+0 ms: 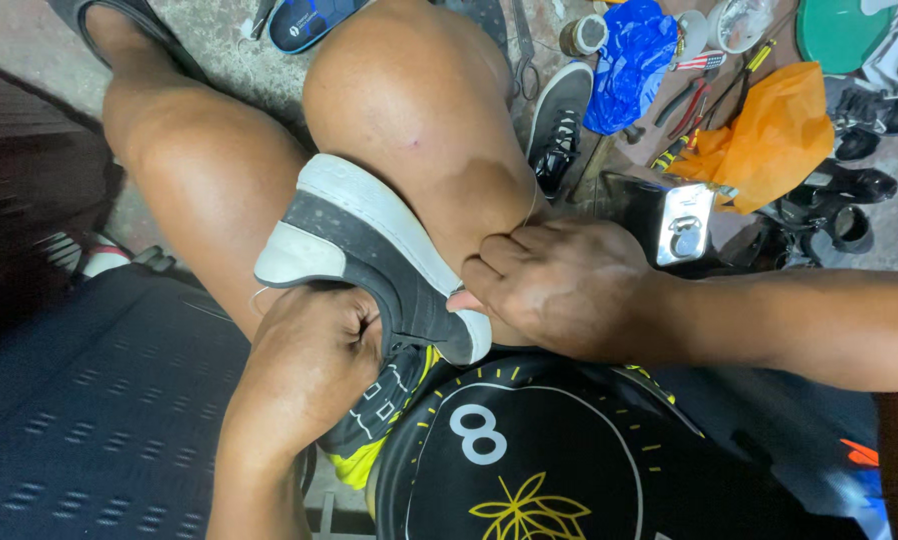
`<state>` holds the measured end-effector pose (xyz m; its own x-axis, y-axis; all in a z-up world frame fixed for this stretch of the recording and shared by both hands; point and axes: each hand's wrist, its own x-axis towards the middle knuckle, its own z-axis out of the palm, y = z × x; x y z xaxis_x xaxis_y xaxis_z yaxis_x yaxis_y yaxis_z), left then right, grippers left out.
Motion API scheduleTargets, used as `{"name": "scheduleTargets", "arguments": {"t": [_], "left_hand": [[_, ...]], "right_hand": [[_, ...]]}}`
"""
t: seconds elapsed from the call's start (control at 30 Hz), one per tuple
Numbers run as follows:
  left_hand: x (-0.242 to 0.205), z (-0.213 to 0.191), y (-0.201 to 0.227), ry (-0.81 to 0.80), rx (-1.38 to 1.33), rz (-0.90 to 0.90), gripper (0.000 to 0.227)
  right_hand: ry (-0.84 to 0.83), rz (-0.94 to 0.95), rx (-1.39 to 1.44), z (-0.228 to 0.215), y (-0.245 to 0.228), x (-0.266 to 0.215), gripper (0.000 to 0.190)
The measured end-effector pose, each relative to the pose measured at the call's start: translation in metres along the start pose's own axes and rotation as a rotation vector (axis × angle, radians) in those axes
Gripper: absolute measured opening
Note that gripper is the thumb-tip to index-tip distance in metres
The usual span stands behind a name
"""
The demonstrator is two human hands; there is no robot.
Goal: The person sits on the floor and sews the sole of a black and white sneaker using a needle and white thread. They repeatedly push the needle through the shoe's sole and pull the thread to secure the stitching.
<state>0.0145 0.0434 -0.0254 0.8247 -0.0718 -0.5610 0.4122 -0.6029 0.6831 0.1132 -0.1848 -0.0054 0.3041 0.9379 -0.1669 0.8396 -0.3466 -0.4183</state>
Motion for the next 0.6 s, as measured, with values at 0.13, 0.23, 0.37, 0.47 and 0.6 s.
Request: {"name": "scheduleTargets", "arguments": {"t": [0.13,0.23,0.37,0.47,0.6], "left_hand": [[0.002,-0.001,-0.004,0.006,0.004,0.068,0.006],[-0.002,0.001,-0.009,0.051,0.035,0.168,0.009],[-0.001,0.0,-0.01,0.044,-0.002,0.187,0.008],[-0.002,-0.005,-0.006,0.082,-0.019,0.259,0.006],[-0.022,-0.002,0.012,0.358,-0.172,-0.017,0.008]], "right_hand": [[0.016,-0.001,-0.026,-0.001,0.002,0.003,0.036],[0.02,-0.027,-0.073,0.0,0.011,0.007,0.045],[0.055,-0.053,-0.211,0.004,0.023,-0.001,0.057],[0.133,-0.058,-0.068,0.003,0.029,-0.014,0.05],[-0.109,0.128,-0.152,-0.002,0.049,-0.021,0.032]]}}
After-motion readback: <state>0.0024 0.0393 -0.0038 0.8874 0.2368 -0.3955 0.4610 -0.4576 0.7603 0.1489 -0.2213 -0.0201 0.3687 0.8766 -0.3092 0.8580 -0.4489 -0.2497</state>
